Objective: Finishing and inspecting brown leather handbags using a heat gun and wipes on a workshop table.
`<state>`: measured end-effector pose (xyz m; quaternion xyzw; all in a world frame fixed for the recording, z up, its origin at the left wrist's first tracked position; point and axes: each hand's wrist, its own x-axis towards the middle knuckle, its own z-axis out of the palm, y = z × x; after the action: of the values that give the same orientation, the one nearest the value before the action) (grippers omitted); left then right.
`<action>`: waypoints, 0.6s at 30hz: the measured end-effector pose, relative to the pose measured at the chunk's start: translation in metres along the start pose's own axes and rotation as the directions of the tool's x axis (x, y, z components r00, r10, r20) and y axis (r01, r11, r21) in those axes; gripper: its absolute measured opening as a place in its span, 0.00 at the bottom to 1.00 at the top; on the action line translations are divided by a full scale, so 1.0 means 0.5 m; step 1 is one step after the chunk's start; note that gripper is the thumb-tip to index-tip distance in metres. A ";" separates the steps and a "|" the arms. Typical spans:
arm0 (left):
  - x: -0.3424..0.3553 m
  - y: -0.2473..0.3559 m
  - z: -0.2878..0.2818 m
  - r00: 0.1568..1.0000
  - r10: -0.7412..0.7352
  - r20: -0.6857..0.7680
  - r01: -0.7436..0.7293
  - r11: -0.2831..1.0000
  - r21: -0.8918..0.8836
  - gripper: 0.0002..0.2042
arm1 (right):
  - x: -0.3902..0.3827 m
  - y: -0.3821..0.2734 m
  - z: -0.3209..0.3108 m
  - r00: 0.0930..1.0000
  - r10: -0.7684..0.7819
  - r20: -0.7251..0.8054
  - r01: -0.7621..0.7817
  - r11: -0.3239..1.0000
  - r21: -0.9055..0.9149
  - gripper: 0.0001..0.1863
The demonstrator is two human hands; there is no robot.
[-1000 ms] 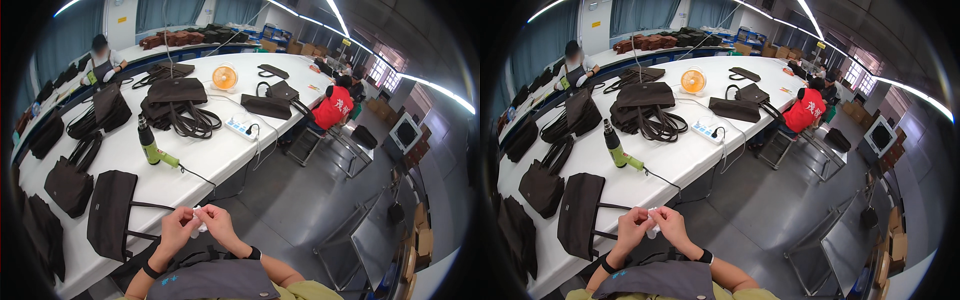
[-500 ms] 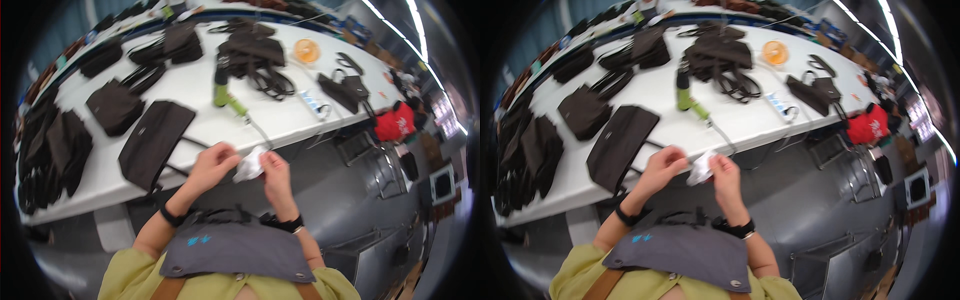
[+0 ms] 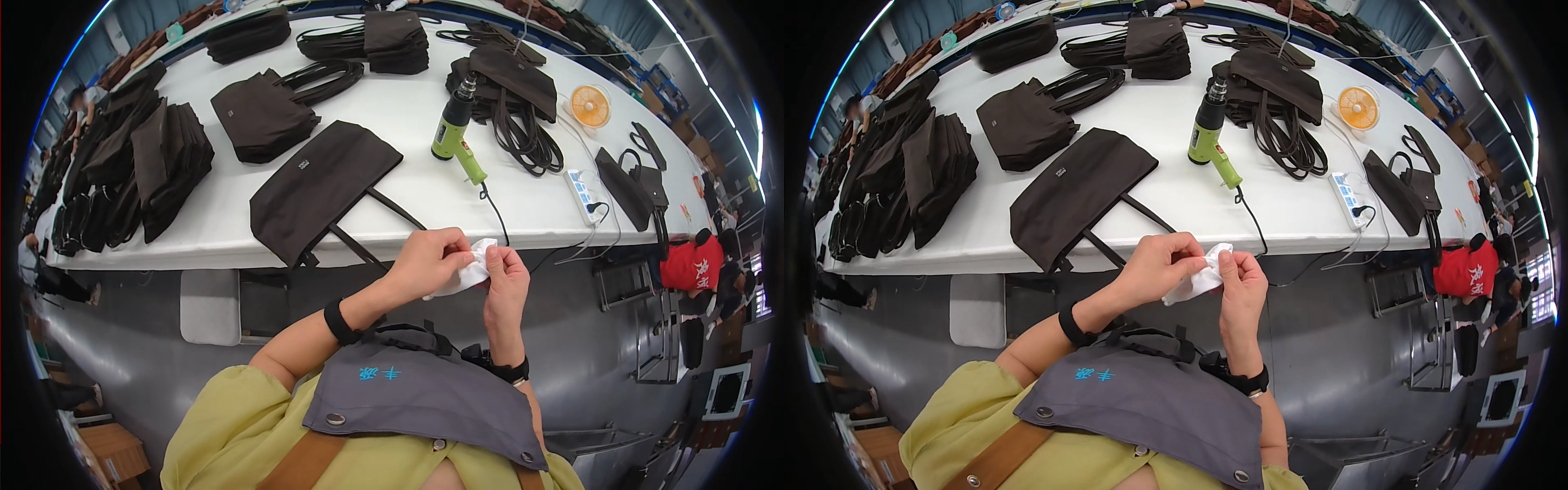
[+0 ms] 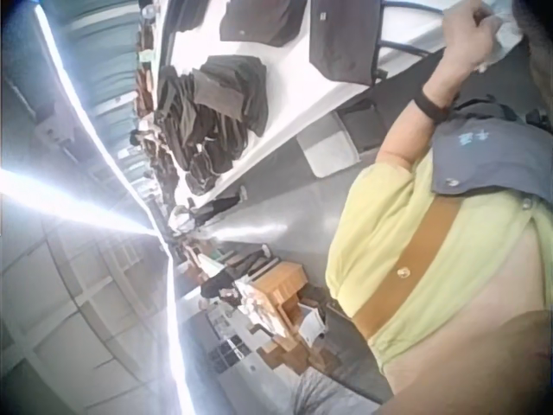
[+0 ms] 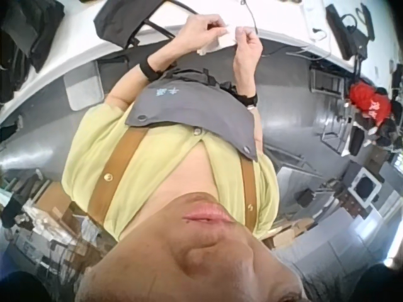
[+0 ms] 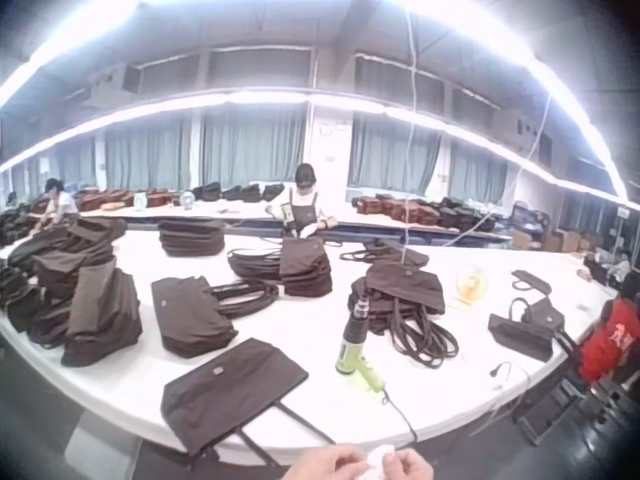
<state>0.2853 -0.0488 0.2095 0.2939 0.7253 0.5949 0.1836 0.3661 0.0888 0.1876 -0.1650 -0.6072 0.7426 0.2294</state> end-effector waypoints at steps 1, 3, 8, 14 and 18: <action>0.002 -0.007 -0.003 0.999 -0.021 -0.047 0.021 1.000 0.008 0.06 | -0.002 -0.004 0.004 0.997 0.072 -0.020 -0.071 0.996 0.050 0.13; 0.007 -0.023 -0.013 0.995 -0.072 -0.075 0.066 0.995 -0.078 0.07 | 0.000 -0.005 0.001 0.989 0.140 -0.038 -0.136 0.985 0.105 0.13; 0.001 -0.027 -0.026 0.807 0.567 0.165 -0.582 0.714 0.390 0.09 | 0.011 -0.012 0.012 0.985 0.168 -0.031 -0.167 0.986 0.020 0.11; -0.019 -0.063 -0.044 0.990 0.075 0.117 -0.139 0.590 0.795 0.08 | -0.042 0.023 0.057 0.947 -0.178 0.269 0.282 0.860 -0.425 0.09; -0.067 -0.109 -0.098 0.903 -0.381 0.200 0.411 0.627 -0.662 0.11 | -0.066 0.039 0.075 0.919 -0.103 0.381 0.301 0.806 -0.510 0.08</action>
<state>0.2695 -0.1139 0.1649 0.0494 0.4934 0.7600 0.4201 0.3716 0.0368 0.1754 -0.0296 -0.8416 0.5199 0.1435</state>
